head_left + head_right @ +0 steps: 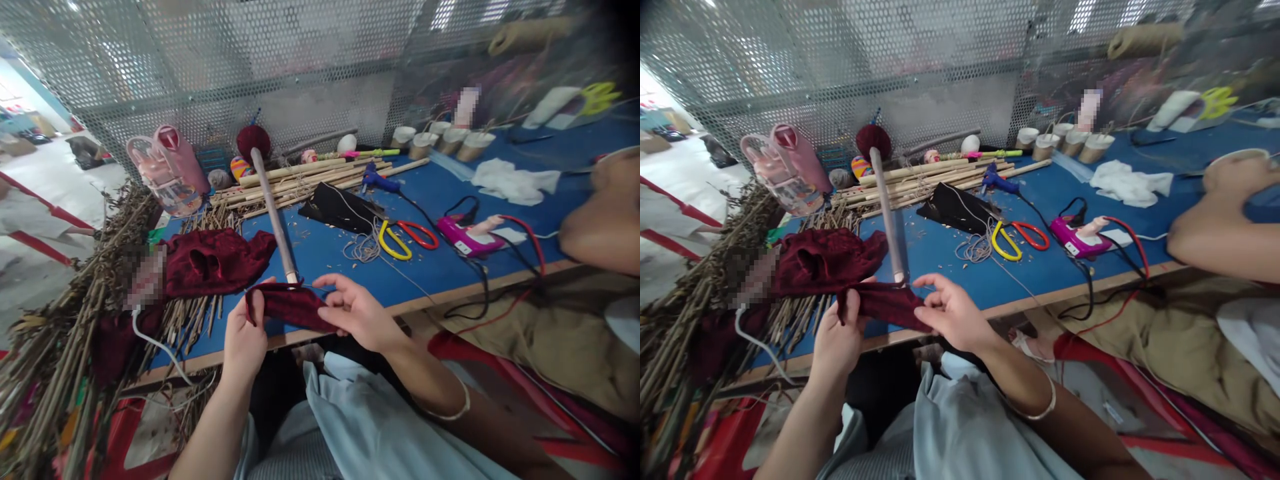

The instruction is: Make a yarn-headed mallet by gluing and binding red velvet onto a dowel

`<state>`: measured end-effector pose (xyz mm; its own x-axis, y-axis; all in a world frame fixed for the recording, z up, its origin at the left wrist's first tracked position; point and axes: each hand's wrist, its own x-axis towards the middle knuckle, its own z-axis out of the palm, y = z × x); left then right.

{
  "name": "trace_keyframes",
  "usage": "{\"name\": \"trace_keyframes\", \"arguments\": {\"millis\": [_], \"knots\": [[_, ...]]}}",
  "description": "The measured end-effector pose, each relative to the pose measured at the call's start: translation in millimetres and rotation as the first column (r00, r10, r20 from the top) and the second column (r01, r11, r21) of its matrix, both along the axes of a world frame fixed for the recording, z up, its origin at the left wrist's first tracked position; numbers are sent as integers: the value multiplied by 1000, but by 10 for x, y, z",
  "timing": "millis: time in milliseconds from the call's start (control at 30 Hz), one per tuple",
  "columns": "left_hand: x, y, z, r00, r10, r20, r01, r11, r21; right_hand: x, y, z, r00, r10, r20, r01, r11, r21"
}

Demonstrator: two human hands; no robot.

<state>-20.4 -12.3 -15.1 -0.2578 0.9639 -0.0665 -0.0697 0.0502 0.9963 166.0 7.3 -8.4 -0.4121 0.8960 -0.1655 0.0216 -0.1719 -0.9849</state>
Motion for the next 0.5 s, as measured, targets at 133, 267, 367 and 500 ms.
{"name": "trace_keyframes", "arguments": {"millis": [133,267,367,500], "knots": [[-14,-72,36,968,34,248,-34,999,-3,116,-69,-8,936,211,281,-252,960,119],[-154,-161,20,998,60,-11,-60,998,1,429,106,42,903,-12,429,-125,949,289],[-273,-220,-69,992,61,-112,-58,998,30,794,402,162,808,-309,502,41,879,475],[-417,-172,-205,913,84,-400,-32,990,136,1228,982,332,616,-584,529,150,746,649]]}}
